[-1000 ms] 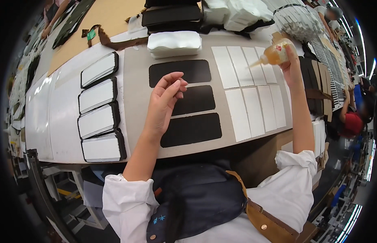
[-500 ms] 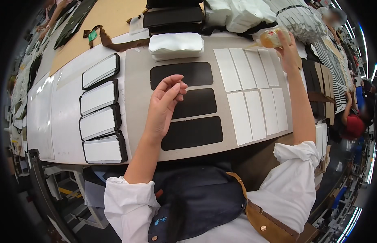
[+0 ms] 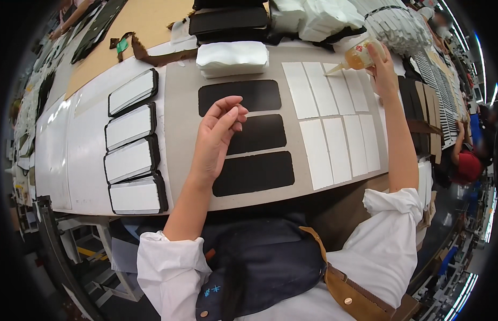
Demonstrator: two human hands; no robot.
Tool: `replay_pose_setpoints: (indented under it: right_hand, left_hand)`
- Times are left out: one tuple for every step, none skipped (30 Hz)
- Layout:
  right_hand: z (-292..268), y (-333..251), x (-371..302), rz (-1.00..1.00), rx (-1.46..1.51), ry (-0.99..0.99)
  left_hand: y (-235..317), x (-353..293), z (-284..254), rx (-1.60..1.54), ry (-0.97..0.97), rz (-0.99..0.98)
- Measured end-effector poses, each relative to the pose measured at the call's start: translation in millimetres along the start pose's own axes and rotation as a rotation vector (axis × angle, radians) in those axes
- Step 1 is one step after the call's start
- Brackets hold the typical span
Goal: Applying adhesive and lining to leather components at a workshop table.
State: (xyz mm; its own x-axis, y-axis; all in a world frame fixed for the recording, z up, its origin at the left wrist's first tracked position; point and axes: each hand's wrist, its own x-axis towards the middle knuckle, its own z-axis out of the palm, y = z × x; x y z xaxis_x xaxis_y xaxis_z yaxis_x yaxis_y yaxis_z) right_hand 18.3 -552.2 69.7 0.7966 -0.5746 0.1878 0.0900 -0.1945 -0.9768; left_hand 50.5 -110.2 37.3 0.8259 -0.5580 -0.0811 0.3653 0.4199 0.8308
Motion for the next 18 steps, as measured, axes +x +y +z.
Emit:
replay_pose_setpoints:
  right_hand:
    - [-4.2, 1.1, -0.6, 0.003, -0.002, -0.018]
    - [-8.7, 2.5, -1.8, 0.002, -0.004, -0.012]
    - [-8.7, 2.1, -4.6, -0.001, -0.037, -0.010]
    - [-9.3, 1.6, -7.8, -0.004, -0.070, -0.006]
    - [-10.2, 1.3, -11.0, -0.003, -0.070, -0.005]
    - [-10.4, -0.4, -14.8, -0.013, -0.071, -0.024]
    - [-11.3, -1.7, -18.5, -0.021, -0.072, -0.042]
    - [-13.6, -2.1, -21.7, -0.022, -0.072, -0.039]
    - [-15.7, -3.1, -24.5, -0.014, -0.066, -0.049]
    - [-17.8, -4.0, -27.9, -0.005, -0.059, -0.059]
    - [-20.3, -5.5, -32.2, -0.005, -0.059, -0.056]
    - [-21.6, -8.0, -37.3, 0.004, -0.068, -0.063]
    - [-22.7, -10.1, -42.5, 0.013, -0.077, -0.071]
    - [-23.2, -11.6, -48.1, 0.014, -0.078, -0.070]
    - [-23.9, -13.5, -54.0, 0.026, -0.070, -0.074]
    - [-24.5, -14.5, -58.5, 0.038, -0.061, -0.078]
    - [-25.5, -14.3, -62.0, 0.039, -0.062, -0.079]
    - [-28.7, -14.3, -65.4, 0.055, -0.053, -0.076]
  left_hand:
    - [-0.7, 1.0, 0.0, -0.002, -0.010, 0.000]
    - [-1.2, 2.0, 0.2, -0.004, -0.022, 0.000]
    - [-1.1, 1.0, -0.3, -0.004, -0.021, 0.001]
    - [-1.1, 0.1, -0.6, -0.001, -0.013, 0.002]
    - [-1.2, -0.6, -0.7, 0.002, -0.007, 0.002]
    - [-1.4, -0.7, -1.0, 0.001, -0.009, 0.002]
    - [-1.8, -0.8, -1.4, -0.002, -0.012, 0.005]
    - [-2.2, -0.9, -1.5, -0.005, -0.015, 0.008]
    - [-2.1, -0.7, -1.5, -0.005, -0.018, 0.007]
    - [-2.0, -0.6, -1.4, -0.003, -0.024, 0.011]
    - [-1.8, -0.7, -1.1, 0.000, -0.030, 0.014]
    - [-2.3, -0.2, -1.3, -0.001, -0.031, 0.012]
    - [-2.6, 0.1, -1.5, 0.002, -0.025, 0.007]
    - [-3.0, 0.3, -1.9, 0.005, -0.019, 0.002]
    - [-3.2, 0.6, -1.7, 0.004, -0.020, 0.001]
    - [-3.3, 0.8, -1.8, 0.002, -0.019, 0.003]
    - [-3.2, 0.7, -2.2, 0.000, -0.018, 0.006]
    - [-2.8, 0.8, -1.4, -0.001, -0.020, 0.005]
